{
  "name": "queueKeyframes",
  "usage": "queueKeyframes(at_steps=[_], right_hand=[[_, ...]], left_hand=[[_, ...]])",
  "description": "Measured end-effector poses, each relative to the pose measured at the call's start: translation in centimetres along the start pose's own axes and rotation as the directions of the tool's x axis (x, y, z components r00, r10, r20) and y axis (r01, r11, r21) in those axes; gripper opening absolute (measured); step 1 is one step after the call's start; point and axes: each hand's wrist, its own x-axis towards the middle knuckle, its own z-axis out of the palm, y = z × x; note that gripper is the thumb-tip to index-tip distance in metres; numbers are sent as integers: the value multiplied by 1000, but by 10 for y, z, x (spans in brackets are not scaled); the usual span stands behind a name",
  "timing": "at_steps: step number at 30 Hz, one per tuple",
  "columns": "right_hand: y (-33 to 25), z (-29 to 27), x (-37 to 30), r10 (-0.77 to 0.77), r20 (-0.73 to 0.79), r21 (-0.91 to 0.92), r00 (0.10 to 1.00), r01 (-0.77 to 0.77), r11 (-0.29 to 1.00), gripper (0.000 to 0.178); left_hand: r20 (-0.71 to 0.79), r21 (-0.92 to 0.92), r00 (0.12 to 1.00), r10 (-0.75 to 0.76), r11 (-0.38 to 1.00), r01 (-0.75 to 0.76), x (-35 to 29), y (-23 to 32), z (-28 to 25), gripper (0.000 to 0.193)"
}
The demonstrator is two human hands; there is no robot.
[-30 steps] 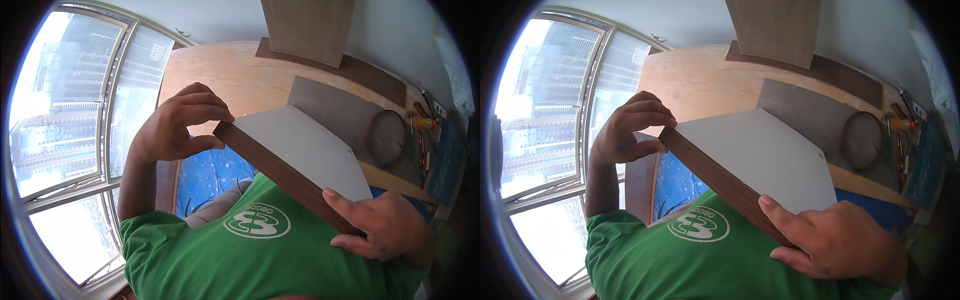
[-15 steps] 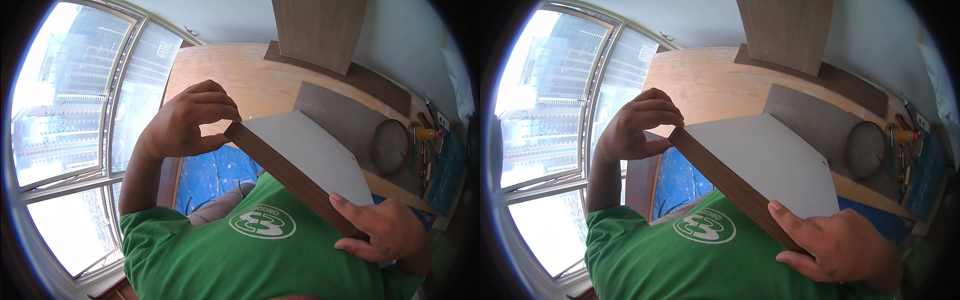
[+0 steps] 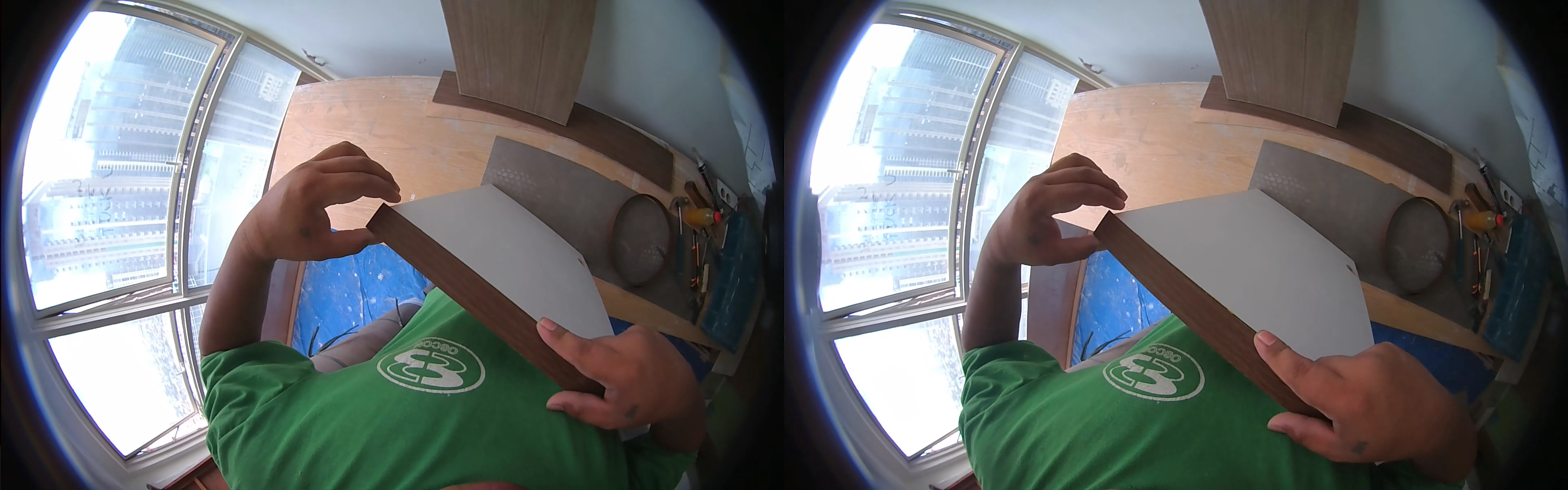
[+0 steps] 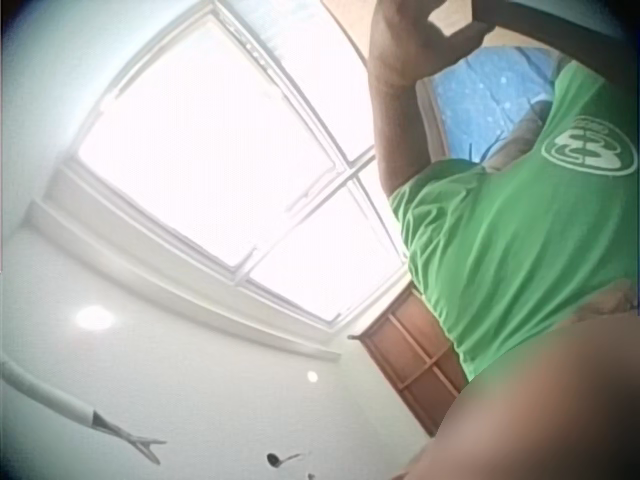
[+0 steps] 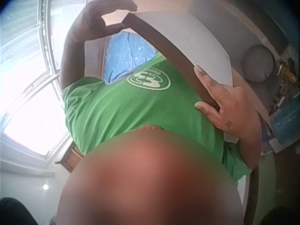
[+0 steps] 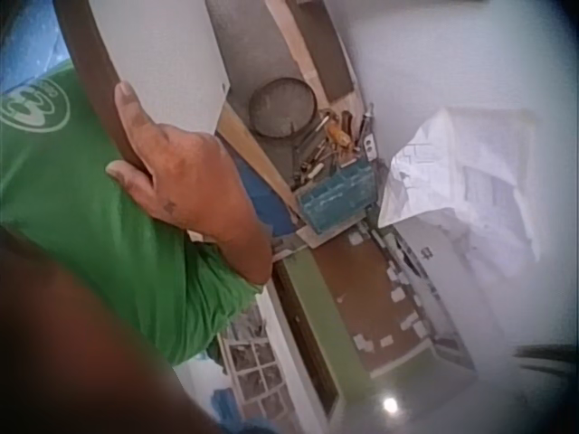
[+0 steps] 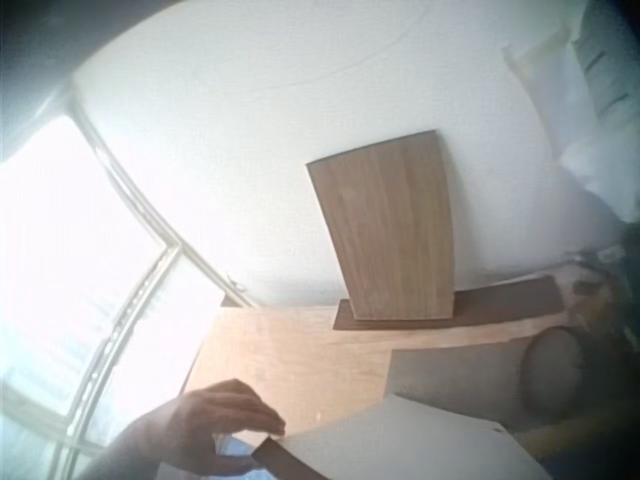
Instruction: The person unpacks a wooden panel from a cardboard box, aligns and attaches a brown edge strip to its side, and uses a hammer to secure the strip. The person then discards the strip and continues handling the panel.
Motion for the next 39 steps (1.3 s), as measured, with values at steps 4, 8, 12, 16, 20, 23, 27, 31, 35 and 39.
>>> queueKeyframes(at_steps=[4, 8, 12, 16, 20, 23, 27, 31, 35, 39], right_hand=[[1, 1, -1, -4, -17, 3, 1000, 5, 1000, 84], [1, 1, 0, 9, -21, 5, 1000, -9, 1000, 84], [-1, -4, 1, 7, 8, 8, 1000, -7, 1000, 82], [0, -12, 3, 0, 65, 24, 998, -2, 1000, 77], [0, -14, 3, 4, 67, 31, 998, -6, 1000, 77], [2, -14, 2, 7, 63, 48, 998, -10, 999, 77], [6, -12, 0, 2, 19, 69, 1000, -4, 998, 78], [6, -6, 2, -13, -48, 57, 999, 16, 998, 82], [5, -12, 2, -26, 49, 46, 998, 24, 999, 76], [3, -10, 3, -17, 49, 28, 999, 16, 999, 79]], left_hand=[[-3, -28, 999, 33, 999, -33, -1, -7, 2, 46], [-14, -44, 998, 54, 998, -55, -1, -12, 2, 49], [-17, -51, 997, 69, 996, -70, 1, -15, 2, 49], [-29, -48, 997, 76, 996, -77, 3, -15, 2, 48], [-18, -37, 997, 79, 996, -80, 6, -15, 1, 48], [3, -59, 997, 77, 995, -77, 9, -15, 0, 48], [12, -25, 998, 64, 998, -64, 11, -12, -3, 47], [-18, 30, 998, 62, 998, -61, 8, -8, -3, 46], [-58, 60, 996, 68, 996, -64, 3, -6, 1, 46], [-75, 74, 995, 67, 995, -61, -2, -5, 3, 46]])
